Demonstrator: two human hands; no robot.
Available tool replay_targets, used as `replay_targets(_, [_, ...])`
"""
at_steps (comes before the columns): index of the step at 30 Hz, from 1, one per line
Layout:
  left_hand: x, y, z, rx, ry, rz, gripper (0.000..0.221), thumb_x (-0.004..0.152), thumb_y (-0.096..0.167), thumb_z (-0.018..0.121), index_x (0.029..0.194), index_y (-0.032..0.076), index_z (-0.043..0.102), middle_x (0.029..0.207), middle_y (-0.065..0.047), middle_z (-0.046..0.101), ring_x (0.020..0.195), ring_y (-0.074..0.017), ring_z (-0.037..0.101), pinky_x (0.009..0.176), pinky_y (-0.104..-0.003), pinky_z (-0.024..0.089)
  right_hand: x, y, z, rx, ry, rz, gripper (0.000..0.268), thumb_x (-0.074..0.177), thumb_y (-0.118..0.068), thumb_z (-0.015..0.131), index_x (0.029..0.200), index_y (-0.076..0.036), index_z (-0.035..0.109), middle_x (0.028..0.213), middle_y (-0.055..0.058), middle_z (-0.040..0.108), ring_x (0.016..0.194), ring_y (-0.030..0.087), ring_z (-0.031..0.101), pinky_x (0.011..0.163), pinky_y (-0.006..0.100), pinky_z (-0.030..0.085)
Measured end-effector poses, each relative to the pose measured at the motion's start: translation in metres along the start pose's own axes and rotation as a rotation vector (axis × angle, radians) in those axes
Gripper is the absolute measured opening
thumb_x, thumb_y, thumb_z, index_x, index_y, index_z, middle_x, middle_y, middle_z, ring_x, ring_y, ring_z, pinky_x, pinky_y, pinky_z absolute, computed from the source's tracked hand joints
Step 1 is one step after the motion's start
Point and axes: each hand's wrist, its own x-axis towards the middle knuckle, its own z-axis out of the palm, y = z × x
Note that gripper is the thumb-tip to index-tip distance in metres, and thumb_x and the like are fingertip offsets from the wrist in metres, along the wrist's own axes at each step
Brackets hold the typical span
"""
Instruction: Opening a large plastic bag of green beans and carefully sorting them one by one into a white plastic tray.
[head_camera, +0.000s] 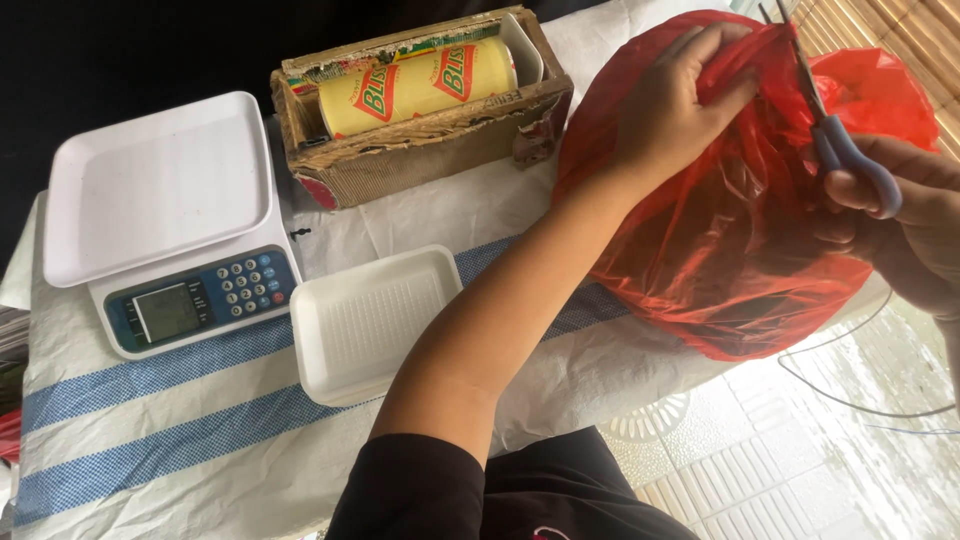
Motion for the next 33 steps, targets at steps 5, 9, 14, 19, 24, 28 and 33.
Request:
replay_targets(5, [-0.004,0.051,-0.023,-0.123,-0.011,-0.249,0.074,0.074,0.07,0.058,0.119,0.012,0.069,0.128,-0.006,0.075,0.124,-0.0226,0.071,0.106,-0.033,0.056,0.017,0.015,-0.008,-0.432,0.344,-0.111,0.05,0.086,-0.018,0.079,0.132,-0.019,0.059,0.106,-0.003,0.055,0.097,0.007,0.056,0.078,0.019,0.049])
replay_targets(9, [-0.008,0.032,-0.011,-0.129,0.101,-0.183,0.049,0.081,0.063,0.062,0.105,0.021,0.069,0.101,0.008,0.079,0.098,-0.0123,0.076,0.086,-0.025,0.057,0.011,0.015,0.001,-0.462,0.308,-0.342,0.065,0.092,0.023,0.06,0.145,-0.012,0.044,0.115,0.008,0.035,0.109,0.021,0.052,0.108,0.042,0.064])
replay_targets(14, [-0.007,0.005,0.005,-0.444,0.085,-0.232,0.039,0.091,0.043,0.074,0.119,0.017,0.077,0.118,0.002,0.079,0.118,-0.0142,0.071,0.11,-0.029,0.052,-0.009,-0.018,0.04,-1.105,0.427,-0.532,0.062,0.089,0.005,0.071,0.148,0.01,0.052,0.138,0.021,0.052,0.112,0.036,0.044,0.089,0.047,0.035])
replay_targets(19, [-0.008,-0.001,0.01,-0.565,0.121,-0.179,0.03,0.092,0.036,0.078,0.114,0.015,0.079,0.109,0.004,0.079,0.108,-0.0094,0.071,0.104,-0.025,0.054,-0.012,-0.029,0.062,-1.036,0.38,-0.577,0.053,0.091,0.011,0.061,0.142,0.01,0.046,0.14,0.031,0.054,0.133,0.045,0.05,0.112,0.05,0.032])
replay_targets(24, [-0.009,0.004,0.008,-0.401,0.15,-0.243,0.042,0.084,0.045,0.076,0.11,0.011,0.077,0.106,0.001,0.079,0.106,-0.0126,0.072,0.101,-0.028,0.055,-0.016,-0.017,0.049,-1.067,0.405,-0.499,0.048,0.093,0.002,0.069,0.137,0.007,0.05,0.133,0.019,0.052,0.115,0.036,0.047,0.1,0.047,0.033])
replay_targets(28, [-0.004,0.013,-0.01,-0.226,0.028,-0.111,0.035,0.086,0.045,0.069,0.099,0.013,0.075,0.097,0.002,0.082,0.095,-0.009,0.076,0.088,-0.024,0.056,0.059,0.079,-0.064,-0.99,0.378,-0.2,0.081,0.082,0.019,0.05,0.158,-0.003,0.034,0.154,0.018,0.037,0.129,0.038,0.038,0.096,0.047,0.038])
replay_targets(33, [0.026,-0.019,-0.058,0.128,-0.143,0.091,0.029,0.079,0.026,0.088,0.102,0.023,0.07,0.1,0.01,0.08,0.09,-0.0108,0.08,0.081,-0.026,0.062,0.022,0.104,-0.143,-1.186,0.098,0.332,0.096,0.076,-0.005,0.042,0.16,-0.044,0.017,0.14,-0.004,0.045,0.125,0.02,0.05,0.092,0.034,0.046])
